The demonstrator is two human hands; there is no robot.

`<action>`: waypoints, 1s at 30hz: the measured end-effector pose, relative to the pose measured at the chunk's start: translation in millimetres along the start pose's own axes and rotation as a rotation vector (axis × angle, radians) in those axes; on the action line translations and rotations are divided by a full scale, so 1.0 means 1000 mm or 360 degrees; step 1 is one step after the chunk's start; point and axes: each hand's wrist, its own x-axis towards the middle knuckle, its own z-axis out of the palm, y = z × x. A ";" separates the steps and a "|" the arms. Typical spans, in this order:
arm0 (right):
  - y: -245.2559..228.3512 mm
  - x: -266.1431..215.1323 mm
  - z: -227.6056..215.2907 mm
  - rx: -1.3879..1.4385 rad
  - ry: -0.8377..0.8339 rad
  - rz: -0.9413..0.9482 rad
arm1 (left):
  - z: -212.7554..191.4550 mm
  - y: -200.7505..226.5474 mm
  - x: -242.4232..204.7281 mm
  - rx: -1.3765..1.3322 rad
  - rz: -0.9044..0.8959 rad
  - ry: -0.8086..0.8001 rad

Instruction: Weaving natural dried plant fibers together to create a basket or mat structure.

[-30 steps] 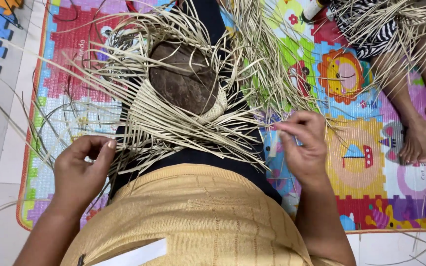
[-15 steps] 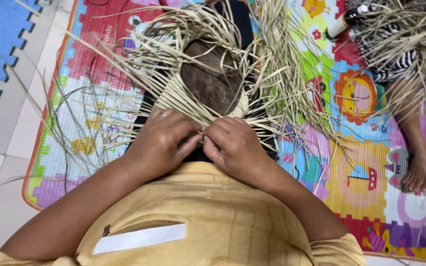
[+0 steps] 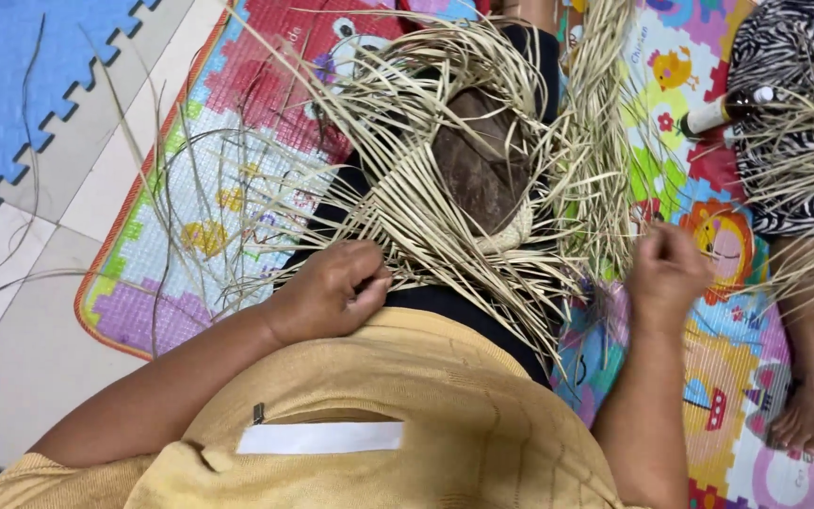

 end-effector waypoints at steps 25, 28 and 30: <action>-0.211 0.093 -0.006 0.2813 -0.0220 0.0905 | 0.018 0.058 0.141 -0.1307 -0.0651 0.0074; -0.222 0.099 0.000 0.2786 -0.0198 0.0950 | 0.038 0.055 0.139 -0.1560 -0.0674 0.0127; -0.225 0.102 0.002 0.2763 -0.0203 0.0937 | 0.045 0.053 0.138 -0.1683 -0.0608 0.0205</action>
